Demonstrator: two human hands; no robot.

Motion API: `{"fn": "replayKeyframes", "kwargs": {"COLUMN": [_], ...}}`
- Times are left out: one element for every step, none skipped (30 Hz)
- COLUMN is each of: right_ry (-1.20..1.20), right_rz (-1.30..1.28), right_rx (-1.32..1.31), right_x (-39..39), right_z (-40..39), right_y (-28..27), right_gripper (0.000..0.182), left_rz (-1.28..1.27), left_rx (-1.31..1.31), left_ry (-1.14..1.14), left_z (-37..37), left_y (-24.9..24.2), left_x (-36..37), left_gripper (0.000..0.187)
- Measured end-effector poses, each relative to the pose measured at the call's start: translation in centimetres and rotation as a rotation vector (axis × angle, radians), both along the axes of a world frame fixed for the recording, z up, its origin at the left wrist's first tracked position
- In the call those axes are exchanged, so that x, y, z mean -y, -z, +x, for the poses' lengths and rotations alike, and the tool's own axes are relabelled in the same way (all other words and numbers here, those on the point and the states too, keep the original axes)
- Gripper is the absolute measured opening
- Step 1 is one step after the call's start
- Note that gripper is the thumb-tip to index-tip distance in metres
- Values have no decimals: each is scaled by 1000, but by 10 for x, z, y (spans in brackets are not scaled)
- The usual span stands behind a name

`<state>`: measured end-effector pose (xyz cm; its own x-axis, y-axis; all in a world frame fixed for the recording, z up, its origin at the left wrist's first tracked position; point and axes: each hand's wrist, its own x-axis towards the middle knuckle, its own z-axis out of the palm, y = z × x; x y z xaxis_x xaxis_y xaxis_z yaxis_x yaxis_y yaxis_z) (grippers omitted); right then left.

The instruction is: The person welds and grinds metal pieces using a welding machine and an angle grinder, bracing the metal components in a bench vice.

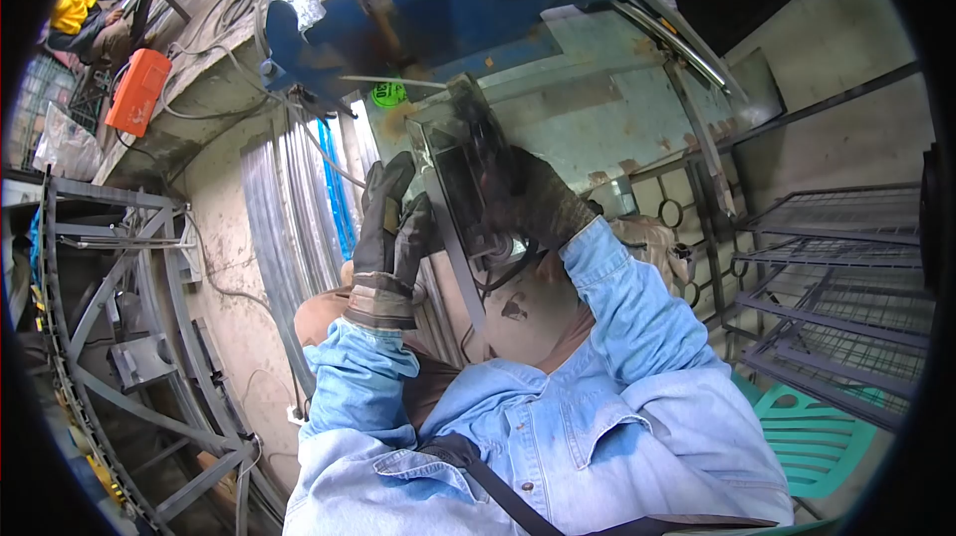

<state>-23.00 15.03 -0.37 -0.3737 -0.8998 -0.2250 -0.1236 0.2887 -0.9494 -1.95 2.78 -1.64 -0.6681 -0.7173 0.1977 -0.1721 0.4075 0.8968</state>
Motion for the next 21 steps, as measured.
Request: {"fn": "replayKeyframes", "kwargs": {"right_ry": [24,26,58,91,93,61,28,27,24,20,20,33,46,47,52,58,59,41,23,23,16], "right_rz": [-5,-1,-72,-141,-133,-84,-38,-44,-25,-5,-9,-32,-54,-56,-74,-91,-91,-62,-33,-31,-24], "right_rx": [-64,-52,-25,4,16,64,111,111,133,156,156,205,255,255,270,286,286,278,269,270,272], "right_x": [1,1,2,0,-1,1,1,1,2,2,2,2,2,2,2,3,3,3,2,2,3], "right_z": [0,2,3,5,5,2,1,1,1,1,1,0,0,0,1,1,0,0,0,0,0], "right_y": [3,5,6,7,6,2,-2,-7,-11,-13,-11,-8,-5,-2,-2,-2,-3,-9,-11,-10,-8], "right_gripper": [66,66,65,64,64,61,59,59,64,70,70,74,79,79,79,79,79,79,79,79,78], "left_rz": [127,131,167,205,212,229,243,247,242,223,205,201,213,225,223,202,181,181,237,294,296], "left_rx": [-78,-66,-78,-88,-76,-90,-107,-89,-88,-81,-75,-75,-78,-81,-81,-60,-41,-40,-61,-83,-82], "left_ry": [19,20,42,63,63,61,58,36,36,43,51,52,40,28,29,30,32,34,23,13,13], "left_z": [0,3,2,3,4,3,2,2,1,2,2,2,1,1,1,1,2,2,1,1,1], "left_y": [0,0,-8,-12,-10,-8,-9,-9,-10,-10,-10,-9,-7,-6,-4,-2,0,-2,-3,-4,-5], "left_x": [-1,-4,-7,-10,-13,-13,-13,-13,-12,-12,-12,-12,-13,-13,-12,-10,-9,-10,-11,-13,-13], "left_gripper": [56,56,58,59,59,60,60,62,62,63,63,63,63,64,64,63,63,63,63,62,62]}}
